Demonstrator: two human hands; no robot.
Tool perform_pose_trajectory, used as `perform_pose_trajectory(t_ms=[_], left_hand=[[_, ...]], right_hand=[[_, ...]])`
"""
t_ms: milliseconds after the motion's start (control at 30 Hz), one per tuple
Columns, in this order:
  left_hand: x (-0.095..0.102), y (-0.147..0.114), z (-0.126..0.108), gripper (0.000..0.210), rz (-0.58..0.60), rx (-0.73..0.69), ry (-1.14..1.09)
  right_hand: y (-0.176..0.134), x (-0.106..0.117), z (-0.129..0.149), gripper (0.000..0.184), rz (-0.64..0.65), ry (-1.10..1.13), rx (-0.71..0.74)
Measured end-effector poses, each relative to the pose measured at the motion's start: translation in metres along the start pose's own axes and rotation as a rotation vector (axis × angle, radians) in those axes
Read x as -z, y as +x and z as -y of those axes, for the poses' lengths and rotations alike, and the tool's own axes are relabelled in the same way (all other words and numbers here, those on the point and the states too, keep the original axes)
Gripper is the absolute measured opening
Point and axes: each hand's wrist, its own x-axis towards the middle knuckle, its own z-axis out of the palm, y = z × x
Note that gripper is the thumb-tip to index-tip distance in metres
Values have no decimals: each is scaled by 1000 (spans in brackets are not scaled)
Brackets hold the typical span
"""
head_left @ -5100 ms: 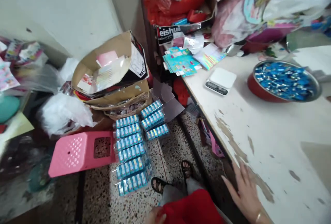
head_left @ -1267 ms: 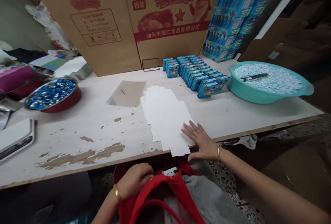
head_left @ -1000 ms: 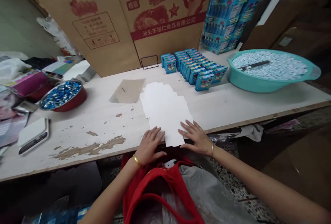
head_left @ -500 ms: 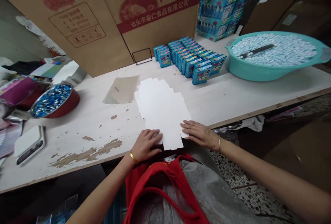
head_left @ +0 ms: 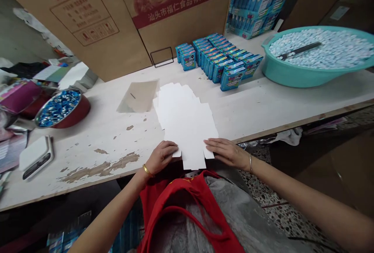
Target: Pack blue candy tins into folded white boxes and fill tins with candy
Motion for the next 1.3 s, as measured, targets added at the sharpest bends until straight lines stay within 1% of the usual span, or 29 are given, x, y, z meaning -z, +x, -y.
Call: perform_pose_trajectory(t_ms=[33,100,167,200,233,267,300,367,400,433,500,567,700,733,800,867,933,1033,1100,1133,1200,1267,1300], left_hand=[[2,1,0,22,-14,9,-28],[9,6,-7,19,-27,33,-71],[19,16,-20,19,9,43,-33],[23,22,-28,20,51,44,22],[26,28,-37,21,103,45,95],[27,34,-45,21,158,52,178],[26,40,-53,22,216,66,264],[18,51,-64,21,311,119,429],[12,55,-67,19,339,149,502],[7,58,-70,18,354,180,566],[-3,64,-73,19,362,231,648],[-6,69,-77,21,387,267,652],[1,81,-82,22,513,268,604],[3,83,-82,21,530,258,603],[5,85,-81,19,533,246,601],[5,84,-78,20,497,231,597],[2,80,-73,20,453,193,601],[-3,73,-67,16,410,97,622],[-3,68,-64,17,389,17,627],[-2,66,-63,19,382,-32,612],[3,63,-62,26,379,-148,539],[9,61,-61,43,387,-245,454],[11,62,-62,47,395,-267,433]], right_hand=[[3,-1,1,35,-45,33,-32],[12,0,6,34,-157,86,-128],[22,6,17,32,-266,19,-229],[26,10,25,31,-284,-74,-271],[30,15,33,31,-265,-194,-299],[33,18,41,30,-210,-320,-312],[35,21,49,30,-128,-432,-316],[37,22,62,28,35,-575,-341],[38,21,67,28,81,-614,-364],[38,18,69,29,101,-641,-392],[38,9,69,33,82,-669,-425],[39,1,62,33,36,-666,-363],[44,-13,42,28,-61,-590,-22],[45,-14,38,28,-90,-570,45],[45,-16,31,27,-130,-540,122],[43,-14,27,27,-140,-503,163],[38,-9,25,31,-121,-440,207],[28,-2,24,48,-32,-357,234],[24,-1,24,57,11,-356,223],[23,-2,23,58,2,-366,215],[23,-7,23,54,-66,-374,198],[26,-13,24,52,-148,-354,178],[28,-15,25,52,-179,-335,170]])
